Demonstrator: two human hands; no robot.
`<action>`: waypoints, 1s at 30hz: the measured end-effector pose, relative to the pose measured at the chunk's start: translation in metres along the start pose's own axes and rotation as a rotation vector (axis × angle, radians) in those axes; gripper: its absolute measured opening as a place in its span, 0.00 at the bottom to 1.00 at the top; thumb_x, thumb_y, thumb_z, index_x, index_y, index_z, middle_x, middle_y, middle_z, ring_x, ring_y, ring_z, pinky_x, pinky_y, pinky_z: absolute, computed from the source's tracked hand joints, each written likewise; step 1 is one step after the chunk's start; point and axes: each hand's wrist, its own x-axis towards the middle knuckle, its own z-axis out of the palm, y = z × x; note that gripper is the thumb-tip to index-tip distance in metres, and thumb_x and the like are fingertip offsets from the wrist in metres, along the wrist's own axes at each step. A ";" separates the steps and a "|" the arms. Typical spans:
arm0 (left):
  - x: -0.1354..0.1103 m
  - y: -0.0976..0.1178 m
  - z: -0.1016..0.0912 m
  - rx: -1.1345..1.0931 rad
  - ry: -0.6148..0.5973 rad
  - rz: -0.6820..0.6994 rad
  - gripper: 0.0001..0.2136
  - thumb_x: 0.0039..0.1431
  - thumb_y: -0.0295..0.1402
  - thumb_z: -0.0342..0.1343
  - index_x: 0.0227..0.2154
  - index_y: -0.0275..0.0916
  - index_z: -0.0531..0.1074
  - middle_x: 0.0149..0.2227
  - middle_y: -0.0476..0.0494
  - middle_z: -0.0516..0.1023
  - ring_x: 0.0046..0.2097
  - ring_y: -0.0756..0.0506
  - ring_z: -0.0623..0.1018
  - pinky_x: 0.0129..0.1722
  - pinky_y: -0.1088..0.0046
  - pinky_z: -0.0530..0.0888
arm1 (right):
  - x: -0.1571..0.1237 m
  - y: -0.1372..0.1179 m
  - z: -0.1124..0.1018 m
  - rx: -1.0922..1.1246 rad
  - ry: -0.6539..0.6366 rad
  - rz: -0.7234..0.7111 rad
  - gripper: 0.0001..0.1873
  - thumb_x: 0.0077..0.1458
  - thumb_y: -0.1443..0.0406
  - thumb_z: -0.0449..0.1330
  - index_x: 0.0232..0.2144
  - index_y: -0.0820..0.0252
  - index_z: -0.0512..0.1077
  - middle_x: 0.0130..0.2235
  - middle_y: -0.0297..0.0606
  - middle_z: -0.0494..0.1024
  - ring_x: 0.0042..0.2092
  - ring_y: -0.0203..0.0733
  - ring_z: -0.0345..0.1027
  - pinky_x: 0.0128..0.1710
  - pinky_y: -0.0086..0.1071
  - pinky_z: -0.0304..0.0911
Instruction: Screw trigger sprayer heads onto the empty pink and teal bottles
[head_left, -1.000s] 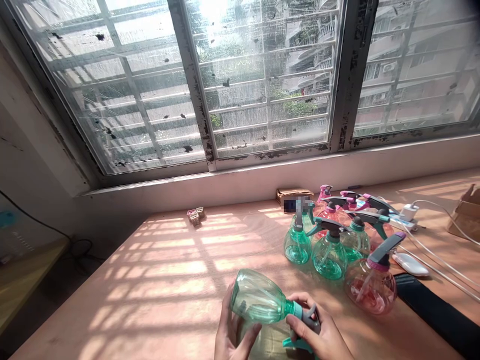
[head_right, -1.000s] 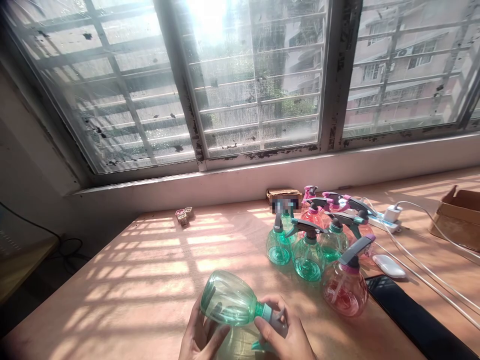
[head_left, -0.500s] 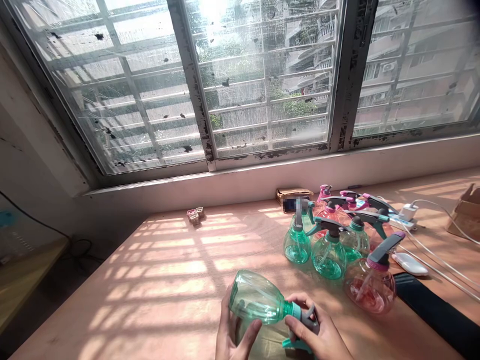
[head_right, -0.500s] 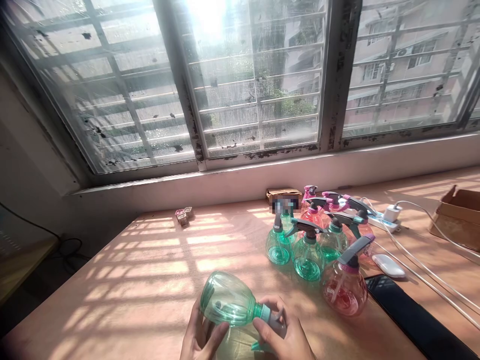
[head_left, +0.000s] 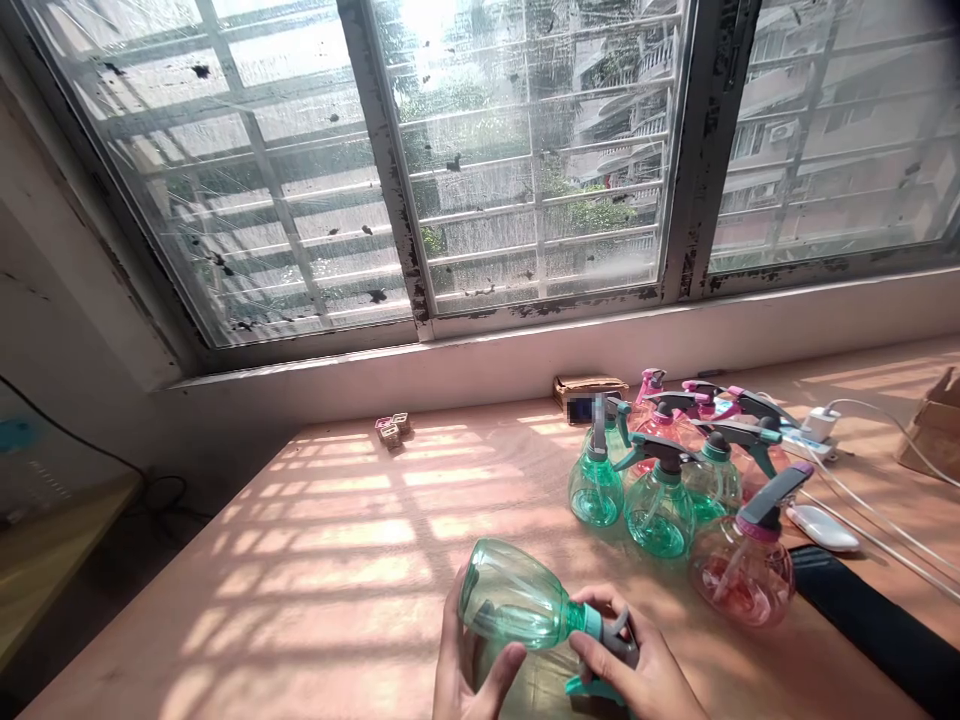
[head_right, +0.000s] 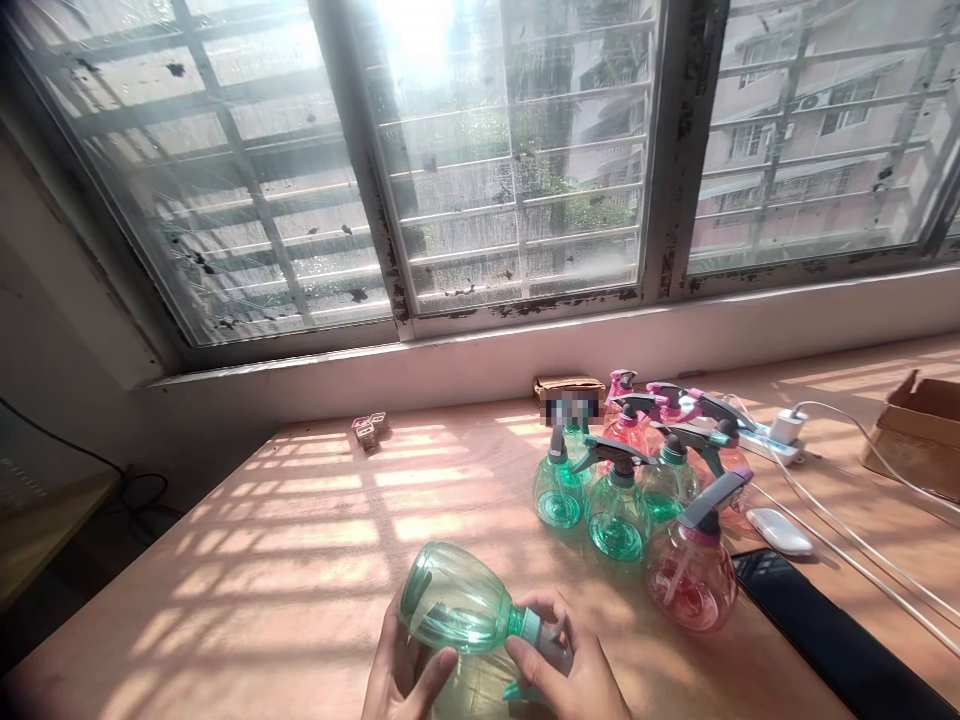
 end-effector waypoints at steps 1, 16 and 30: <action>0.000 0.000 0.000 -0.010 0.010 -0.005 0.46 0.49 0.51 0.74 0.69 0.46 0.61 0.66 0.33 0.75 0.69 0.28 0.71 0.68 0.56 0.70 | 0.000 -0.001 0.001 0.018 -0.001 0.004 0.30 0.49 0.43 0.74 0.43 0.57 0.77 0.26 0.30 0.76 0.28 0.43 0.73 0.28 0.37 0.72; 0.000 0.005 0.003 0.049 0.000 0.040 0.45 0.47 0.48 0.75 0.67 0.48 0.64 0.66 0.38 0.75 0.68 0.31 0.73 0.67 0.59 0.71 | -0.001 -0.010 0.001 -0.033 0.016 -0.027 0.30 0.50 0.41 0.72 0.42 0.58 0.79 0.26 0.31 0.78 0.27 0.44 0.75 0.31 0.38 0.69; 0.001 0.003 0.002 0.008 0.038 0.000 0.46 0.47 0.50 0.75 0.67 0.46 0.62 0.65 0.34 0.75 0.67 0.28 0.73 0.68 0.54 0.70 | -0.003 -0.011 0.002 0.021 0.014 -0.004 0.31 0.48 0.41 0.74 0.42 0.58 0.78 0.26 0.30 0.77 0.28 0.44 0.74 0.30 0.36 0.70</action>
